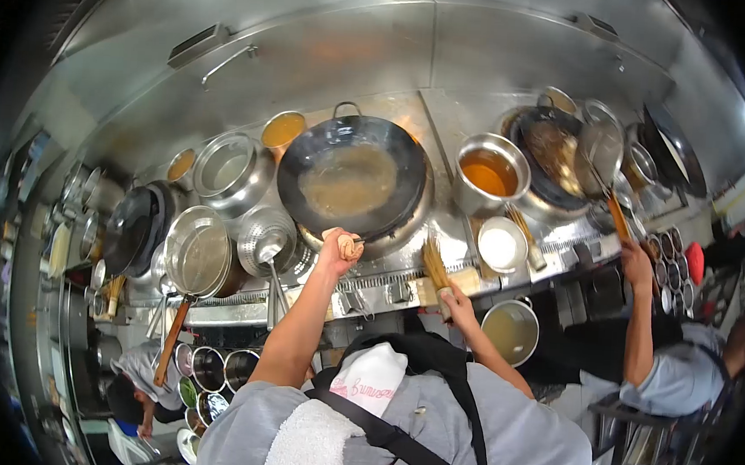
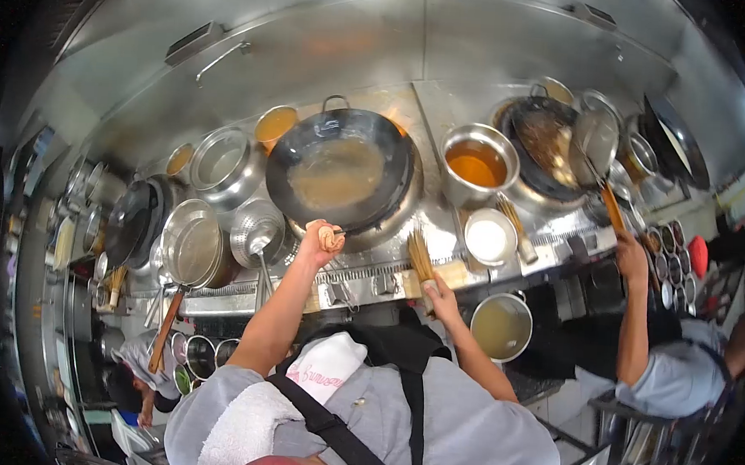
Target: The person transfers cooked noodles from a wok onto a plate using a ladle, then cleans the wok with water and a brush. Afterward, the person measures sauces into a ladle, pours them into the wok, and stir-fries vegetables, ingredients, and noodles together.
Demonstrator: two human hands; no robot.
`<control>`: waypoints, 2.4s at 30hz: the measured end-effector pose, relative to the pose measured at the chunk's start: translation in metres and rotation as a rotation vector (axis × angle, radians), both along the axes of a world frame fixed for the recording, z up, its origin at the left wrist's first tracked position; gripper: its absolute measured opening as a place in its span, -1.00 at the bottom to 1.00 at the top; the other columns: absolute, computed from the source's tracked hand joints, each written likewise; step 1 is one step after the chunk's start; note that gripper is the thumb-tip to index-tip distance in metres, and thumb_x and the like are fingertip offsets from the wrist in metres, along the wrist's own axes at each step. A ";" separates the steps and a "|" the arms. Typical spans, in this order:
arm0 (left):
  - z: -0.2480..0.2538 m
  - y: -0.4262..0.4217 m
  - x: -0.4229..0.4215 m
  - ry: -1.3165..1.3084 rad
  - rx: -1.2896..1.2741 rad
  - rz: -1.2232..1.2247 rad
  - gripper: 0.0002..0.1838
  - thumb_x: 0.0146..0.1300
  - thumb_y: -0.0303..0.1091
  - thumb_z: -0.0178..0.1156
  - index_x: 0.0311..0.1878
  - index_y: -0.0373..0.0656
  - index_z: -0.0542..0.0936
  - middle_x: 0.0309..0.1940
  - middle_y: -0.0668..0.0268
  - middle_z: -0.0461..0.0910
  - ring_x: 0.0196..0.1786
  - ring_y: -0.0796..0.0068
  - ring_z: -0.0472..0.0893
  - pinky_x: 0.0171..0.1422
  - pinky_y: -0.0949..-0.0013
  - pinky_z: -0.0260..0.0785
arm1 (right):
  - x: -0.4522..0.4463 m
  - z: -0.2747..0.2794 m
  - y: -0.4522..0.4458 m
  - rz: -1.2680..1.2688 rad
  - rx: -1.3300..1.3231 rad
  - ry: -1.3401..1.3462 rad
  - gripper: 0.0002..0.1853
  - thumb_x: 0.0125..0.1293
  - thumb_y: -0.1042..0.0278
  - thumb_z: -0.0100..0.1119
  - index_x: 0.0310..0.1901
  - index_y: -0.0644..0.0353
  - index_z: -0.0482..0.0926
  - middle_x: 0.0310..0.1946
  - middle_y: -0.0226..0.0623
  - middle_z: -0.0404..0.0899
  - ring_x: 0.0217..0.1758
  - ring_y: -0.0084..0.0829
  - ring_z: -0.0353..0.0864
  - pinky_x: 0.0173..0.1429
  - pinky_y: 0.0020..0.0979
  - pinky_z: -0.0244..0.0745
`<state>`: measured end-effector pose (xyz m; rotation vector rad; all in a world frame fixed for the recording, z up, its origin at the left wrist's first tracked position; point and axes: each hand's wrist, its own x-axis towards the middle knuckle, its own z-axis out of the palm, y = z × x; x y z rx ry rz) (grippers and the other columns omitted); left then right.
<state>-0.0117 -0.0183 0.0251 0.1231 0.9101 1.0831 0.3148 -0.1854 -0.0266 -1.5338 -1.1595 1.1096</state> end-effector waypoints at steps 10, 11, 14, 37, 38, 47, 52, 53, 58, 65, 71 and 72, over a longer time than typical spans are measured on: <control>0.025 -0.055 -0.034 0.075 0.111 -0.045 -0.81 0.31 -0.20 0.07 -0.29 -0.12 0.50 -0.39 0.19 0.58 -0.40 0.23 0.61 -0.37 0.13 0.55 | -0.023 0.013 -0.010 -0.080 -0.395 0.059 -0.36 0.31 0.10 0.19 0.42 -0.06 0.30 -0.48 -0.24 0.60 -0.70 -0.47 0.48 -0.66 -0.42 0.33; 0.028 -0.056 -0.041 0.079 0.119 -0.052 -0.81 0.31 -0.20 0.07 -0.29 -0.12 0.50 -0.39 0.19 0.58 -0.40 0.23 0.61 -0.37 0.13 0.55 | -0.025 0.040 -0.011 -0.085 -0.386 0.065 -0.36 0.31 0.10 0.19 0.42 -0.06 0.30 -0.48 -0.24 0.60 -0.70 -0.47 0.48 -0.66 -0.42 0.33; 0.044 -0.065 -0.054 0.257 0.127 -0.047 -0.78 0.30 -0.21 0.10 -0.30 -0.20 0.51 -0.41 0.13 0.59 -0.41 0.25 0.61 -0.39 0.12 0.56 | -0.025 0.066 -0.012 -0.118 -0.189 0.003 -0.35 0.32 0.12 0.16 0.44 -0.12 0.27 -0.57 -0.28 0.54 -0.72 -0.44 0.49 -0.69 -0.43 0.32; 0.130 -0.074 0.009 0.793 0.255 0.123 -0.77 0.20 -0.37 0.19 -0.24 -0.41 0.57 -0.40 0.15 0.59 -0.47 0.37 0.61 -0.46 0.34 0.49 | -0.086 0.141 0.092 0.503 -0.200 0.435 -0.36 0.39 0.09 0.09 0.46 -0.05 0.19 -0.31 -0.23 0.62 -0.67 -0.51 0.54 -0.70 -0.51 0.34; 0.138 -0.075 0.013 0.802 0.249 0.126 -0.77 0.20 -0.37 0.19 -0.24 -0.41 0.57 -0.40 0.15 0.59 -0.47 0.37 0.61 -0.46 0.34 0.49 | -0.088 0.150 0.098 0.532 -0.291 0.427 -0.36 0.42 0.07 0.04 0.48 -0.03 0.15 -0.37 -0.25 0.61 -0.65 -0.52 0.54 -0.70 -0.54 0.31; 0.174 -0.070 0.020 1.182 0.334 0.070 -0.74 0.21 -0.29 0.20 -0.23 -0.35 0.60 -0.42 0.19 0.62 -0.46 0.38 0.62 -0.40 0.32 0.48 | -0.102 0.171 0.119 0.612 -0.296 0.493 -0.36 0.41 0.11 0.02 0.46 0.00 0.10 -0.36 -0.21 0.56 -0.68 -0.50 0.50 -0.73 -0.51 0.27; 0.191 -0.092 0.024 1.464 0.358 0.072 -0.61 0.02 -0.38 0.29 -0.06 -0.36 0.55 -0.33 0.20 0.64 -0.37 0.41 0.64 -0.27 0.34 0.50 | -0.121 0.161 0.099 0.542 -0.190 0.549 -0.37 0.41 0.07 0.05 0.45 -0.01 0.15 -0.31 -0.24 0.57 -0.62 -0.50 0.54 -0.70 -0.51 0.31; 0.185 -0.106 0.022 1.540 0.399 0.097 -0.59 -0.01 -0.39 0.30 -0.06 -0.35 0.55 -0.32 0.20 0.64 -0.35 0.40 0.64 -0.23 0.34 0.51 | -0.126 0.157 0.092 0.507 -0.130 0.581 -0.37 0.41 0.07 0.07 0.44 -0.01 0.17 -0.29 -0.24 0.58 -0.60 -0.50 0.55 -0.70 -0.51 0.32; 0.138 -0.161 0.015 1.686 0.529 0.174 -0.50 -0.08 -0.39 0.31 -0.01 -0.34 0.47 -0.27 0.12 0.61 -0.27 0.30 0.63 -0.11 0.25 0.51 | -0.145 0.115 0.059 0.451 0.095 0.347 -0.38 0.33 0.10 0.16 0.37 0.10 0.29 0.00 -0.13 0.59 -0.25 -0.15 0.70 -0.13 -0.21 0.62; 0.119 -0.165 0.005 1.190 0.575 0.320 -0.56 -0.05 -0.54 0.25 -0.03 -0.37 0.45 -0.26 0.20 0.57 -0.27 0.40 0.61 -0.16 0.33 0.51 | -0.114 0.024 0.163 0.135 0.322 -0.232 -0.36 0.31 0.06 0.15 0.38 0.06 0.28 -0.23 0.07 0.66 -0.31 -0.15 0.66 -0.15 -0.18 0.57; 0.097 -0.155 -0.010 1.225 0.520 0.311 -0.42 -0.02 -0.57 0.25 0.14 -0.43 0.36 -0.18 0.16 0.55 -0.23 0.42 0.59 -0.15 0.38 0.50 | -0.148 0.126 0.115 0.504 0.205 -0.316 -0.30 0.28 -0.01 0.15 0.42 -0.02 0.21 -0.24 0.15 0.66 -0.20 0.04 0.69 -0.06 -0.03 0.58; 0.097 -0.158 -0.013 1.180 0.505 0.323 -0.45 -0.01 -0.57 0.25 0.12 -0.43 0.37 -0.19 0.16 0.55 -0.25 0.41 0.60 -0.15 0.38 0.50 | -0.142 0.099 0.126 0.475 0.421 -0.554 -0.31 0.30 -0.02 0.14 0.41 0.01 0.24 -0.22 0.18 0.64 -0.23 0.04 0.69 -0.08 -0.07 0.59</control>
